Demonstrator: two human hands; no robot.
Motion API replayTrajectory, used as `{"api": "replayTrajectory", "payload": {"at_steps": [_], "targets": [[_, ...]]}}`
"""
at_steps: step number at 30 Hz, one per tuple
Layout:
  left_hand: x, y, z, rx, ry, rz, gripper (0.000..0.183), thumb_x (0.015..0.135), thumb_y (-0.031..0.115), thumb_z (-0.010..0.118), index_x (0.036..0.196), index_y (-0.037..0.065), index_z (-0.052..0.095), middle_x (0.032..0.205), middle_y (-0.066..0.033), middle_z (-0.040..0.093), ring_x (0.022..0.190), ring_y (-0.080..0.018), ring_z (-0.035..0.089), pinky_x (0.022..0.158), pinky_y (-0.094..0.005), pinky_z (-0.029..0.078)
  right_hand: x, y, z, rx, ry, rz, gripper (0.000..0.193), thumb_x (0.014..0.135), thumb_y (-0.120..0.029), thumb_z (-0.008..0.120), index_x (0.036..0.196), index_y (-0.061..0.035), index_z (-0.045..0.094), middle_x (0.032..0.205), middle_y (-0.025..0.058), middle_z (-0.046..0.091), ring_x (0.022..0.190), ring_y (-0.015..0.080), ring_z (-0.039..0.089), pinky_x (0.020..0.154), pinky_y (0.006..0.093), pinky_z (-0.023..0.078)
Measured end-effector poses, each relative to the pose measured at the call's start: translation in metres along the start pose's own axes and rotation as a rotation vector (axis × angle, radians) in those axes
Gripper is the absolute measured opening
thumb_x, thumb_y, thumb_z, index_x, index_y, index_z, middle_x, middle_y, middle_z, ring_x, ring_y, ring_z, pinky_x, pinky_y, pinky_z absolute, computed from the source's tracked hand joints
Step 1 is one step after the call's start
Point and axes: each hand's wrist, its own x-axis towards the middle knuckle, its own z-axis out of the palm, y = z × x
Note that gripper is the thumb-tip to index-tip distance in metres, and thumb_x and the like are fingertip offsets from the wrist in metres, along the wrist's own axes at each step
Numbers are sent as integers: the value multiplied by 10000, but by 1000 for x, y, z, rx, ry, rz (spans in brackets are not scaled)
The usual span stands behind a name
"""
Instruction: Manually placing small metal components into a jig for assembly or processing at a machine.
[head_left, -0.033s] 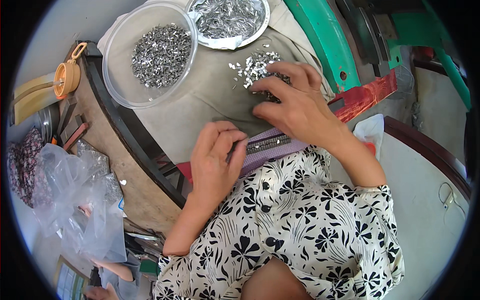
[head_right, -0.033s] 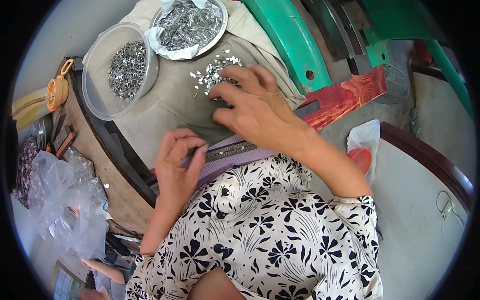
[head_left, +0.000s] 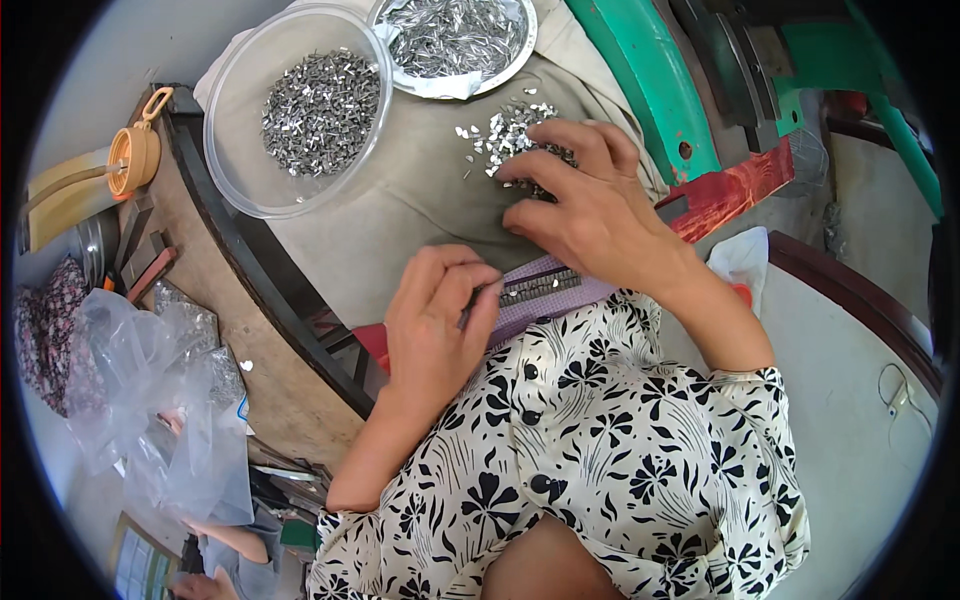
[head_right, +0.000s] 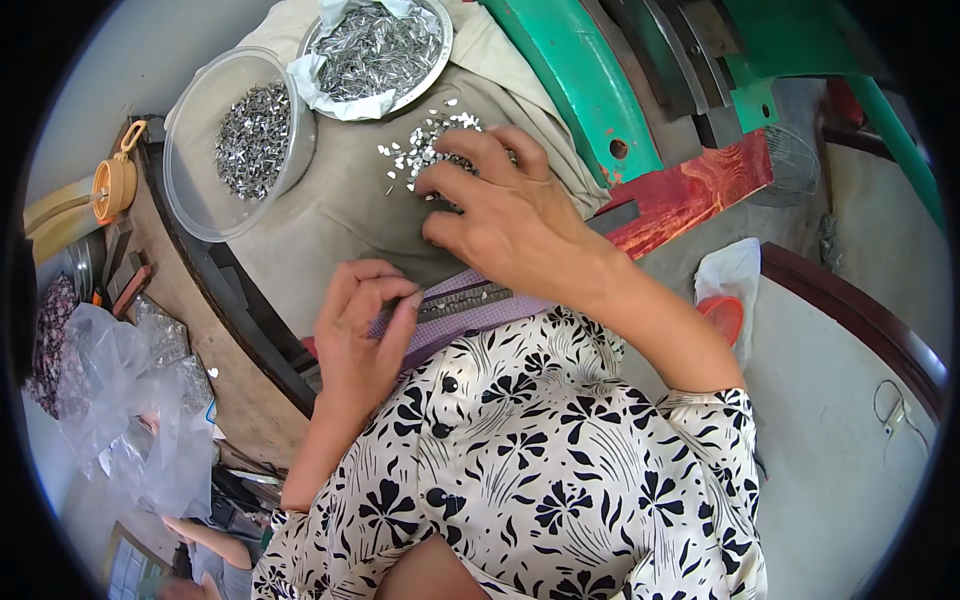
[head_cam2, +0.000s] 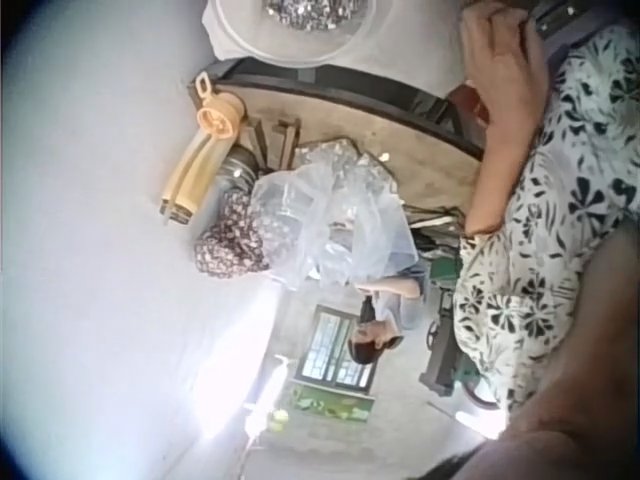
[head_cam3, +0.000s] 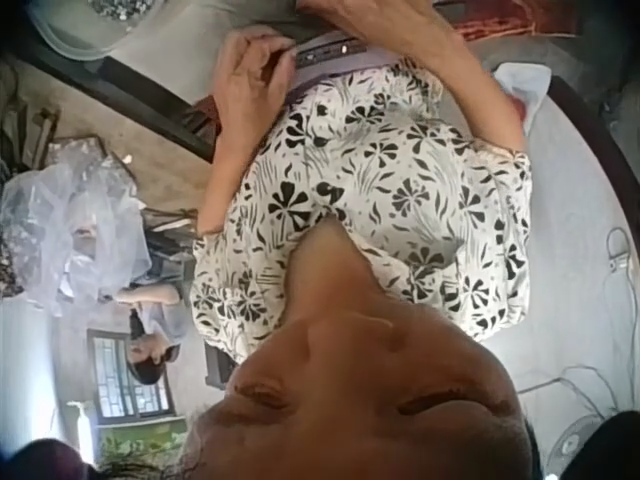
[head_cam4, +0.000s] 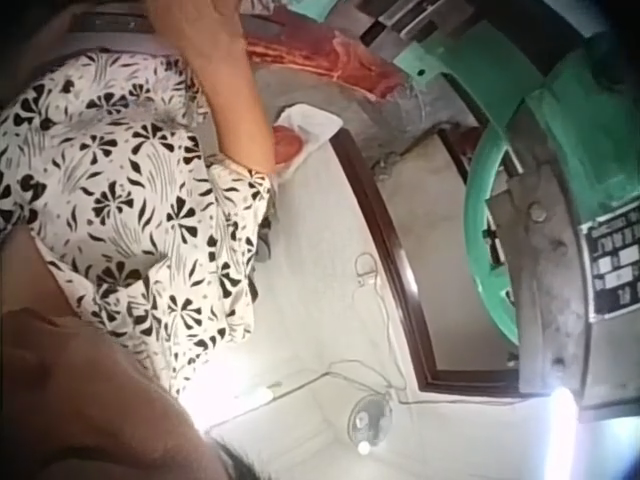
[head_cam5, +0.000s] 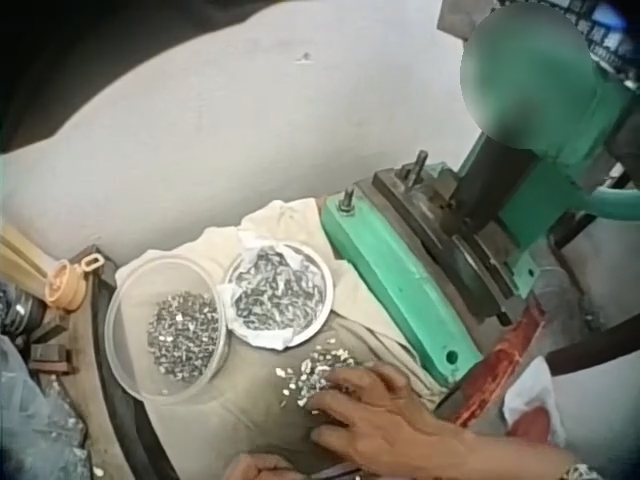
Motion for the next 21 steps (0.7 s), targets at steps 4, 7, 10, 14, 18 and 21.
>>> {"api": "replayTrajectory", "payload": {"at_steps": [4,7,10,14,18,21], "targets": [[0,3,14,-34,-87,78,170,743,15,742,895,37,670,977,-80,616,860,-283,602,735,-377,491,3,2,4,1,16,23,147,724,-128,754,857,-163,704,1150,-62,640,1239,254,483,1029,436,281],[2,3,22,-13,-138,121,176,744,35,740,902,49,664,987,-68,600,867,-274,580,745,-383,464,-7,-1,3,58,85,97,140,733,-127,756,857,-167,704,1141,-64,646,1239,255,484,1022,435,276],[3,5,25,27,-179,144,178,744,49,740,903,55,659,987,-58,594,882,-266,574,748,-383,449,-33,-1,-8,83,91,144,134,729,-153,774,850,-178,723,1127,-67,657,1228,286,480,1010,443,274],[2,5,30,99,-193,176,169,749,69,740,897,60,660,989,-44,596,911,-255,568,753,-380,439,-66,-11,-15,111,53,213,148,691,-198,799,831,-214,754,1109,-73,659,1215,314,471,994,448,275],[1,6,30,115,-203,162,180,753,77,739,912,62,656,1008,-50,597,924,-261,567,764,-385,440,-79,-19,-10,118,48,260,177,646,-238,823,816,-243,775,1111,-72,659,1209,310,474,988,457,274],[-3,5,28,58,-193,105,199,760,70,738,938,54,650,1040,-74,596,929,-281,571,780,-397,454,-80,-25,-9,117,85,290,183,647,-251,826,822,-242,777,1113,-73,660,1201,302,481,992,465,272]]}}
